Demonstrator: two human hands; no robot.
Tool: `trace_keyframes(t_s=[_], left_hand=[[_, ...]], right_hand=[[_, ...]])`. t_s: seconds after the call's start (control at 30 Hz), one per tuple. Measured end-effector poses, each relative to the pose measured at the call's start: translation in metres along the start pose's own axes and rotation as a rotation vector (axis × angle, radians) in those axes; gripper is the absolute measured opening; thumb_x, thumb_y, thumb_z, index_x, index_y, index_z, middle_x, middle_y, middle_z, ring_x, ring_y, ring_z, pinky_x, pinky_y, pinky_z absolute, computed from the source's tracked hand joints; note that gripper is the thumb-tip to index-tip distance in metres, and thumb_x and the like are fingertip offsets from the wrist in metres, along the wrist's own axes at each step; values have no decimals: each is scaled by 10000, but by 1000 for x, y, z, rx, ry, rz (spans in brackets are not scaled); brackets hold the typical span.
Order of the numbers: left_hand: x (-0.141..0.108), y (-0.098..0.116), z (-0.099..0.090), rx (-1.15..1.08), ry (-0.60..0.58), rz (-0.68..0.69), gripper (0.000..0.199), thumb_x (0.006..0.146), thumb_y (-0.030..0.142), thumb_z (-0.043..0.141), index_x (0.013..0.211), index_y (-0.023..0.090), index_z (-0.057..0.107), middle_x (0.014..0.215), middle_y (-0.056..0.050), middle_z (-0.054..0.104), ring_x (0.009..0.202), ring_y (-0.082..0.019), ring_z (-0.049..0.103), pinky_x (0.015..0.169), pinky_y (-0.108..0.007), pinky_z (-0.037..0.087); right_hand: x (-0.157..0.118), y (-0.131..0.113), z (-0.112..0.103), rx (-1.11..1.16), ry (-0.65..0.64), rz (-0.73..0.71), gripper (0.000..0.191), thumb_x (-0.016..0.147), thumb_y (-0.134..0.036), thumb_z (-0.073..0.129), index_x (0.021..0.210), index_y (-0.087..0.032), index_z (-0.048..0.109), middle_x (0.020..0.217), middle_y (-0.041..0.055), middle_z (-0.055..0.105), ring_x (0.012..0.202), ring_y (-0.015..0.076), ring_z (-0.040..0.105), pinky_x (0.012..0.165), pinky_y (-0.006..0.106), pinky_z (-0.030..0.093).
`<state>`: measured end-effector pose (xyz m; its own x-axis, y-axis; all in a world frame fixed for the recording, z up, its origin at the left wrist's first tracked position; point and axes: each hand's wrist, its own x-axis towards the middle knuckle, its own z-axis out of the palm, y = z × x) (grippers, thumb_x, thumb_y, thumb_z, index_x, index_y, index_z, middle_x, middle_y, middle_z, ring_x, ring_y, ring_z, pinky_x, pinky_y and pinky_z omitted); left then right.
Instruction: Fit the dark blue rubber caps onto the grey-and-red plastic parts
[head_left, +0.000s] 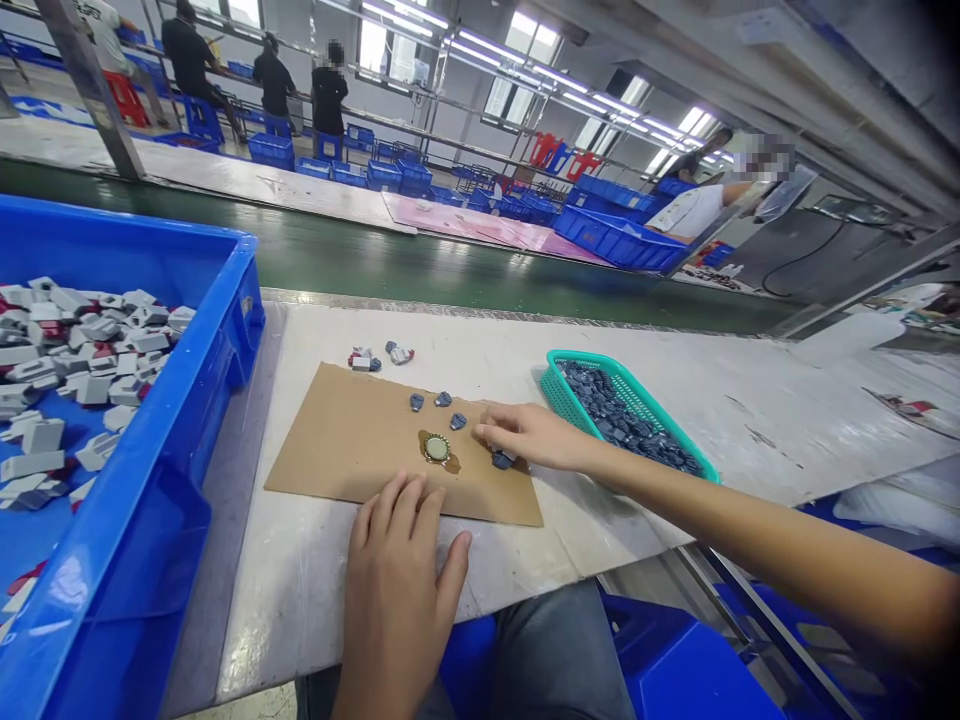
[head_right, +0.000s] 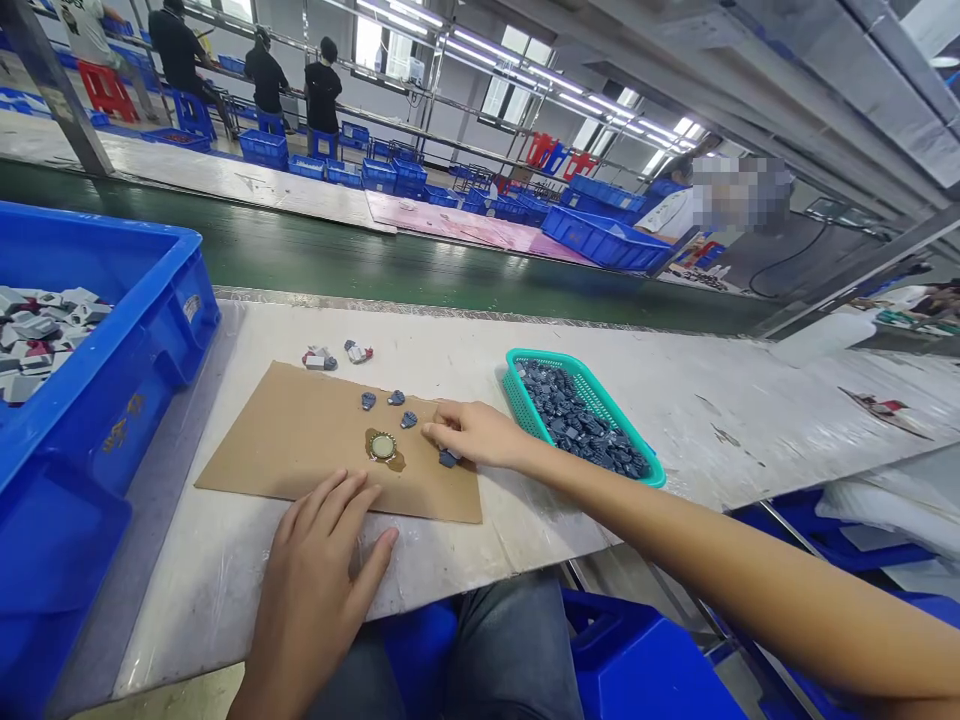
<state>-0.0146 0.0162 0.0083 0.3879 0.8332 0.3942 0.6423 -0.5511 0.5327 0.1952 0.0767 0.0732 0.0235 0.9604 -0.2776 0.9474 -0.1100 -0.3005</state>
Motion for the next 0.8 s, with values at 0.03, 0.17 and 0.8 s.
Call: trace_keyframes(t_s=[0.03,0.17,0.8], left_hand=[[0,0,0,-4,-2,1,309,856,290,463,1109,159,581,1191,-82,599,1171,-253,451,945,-451,374],[-1,-1,-1,-11,-8,3,306,859,293,456,1106,164,580,1190,-76,598,1171,-244,450,952,-442,370],[-1,-1,-1,-7,11,14,305,851,274,466,1109,154,576,1181,-92,605,1156,-263,470,933,-446,382]], right_hand=[[-1,-1,-1,12,-19,0,348,829,-467,458,642,-176,488,574,8,576,535,138,503,515,234,320],[2,-2,-1,60,-1,44,384,820,-497,464,616,-175,414,594,18,575,522,127,499,488,228,324],[-1,15,13,-91,159,15,420,868,-439,340,622,-169,546,645,44,600,594,173,510,534,267,284]])
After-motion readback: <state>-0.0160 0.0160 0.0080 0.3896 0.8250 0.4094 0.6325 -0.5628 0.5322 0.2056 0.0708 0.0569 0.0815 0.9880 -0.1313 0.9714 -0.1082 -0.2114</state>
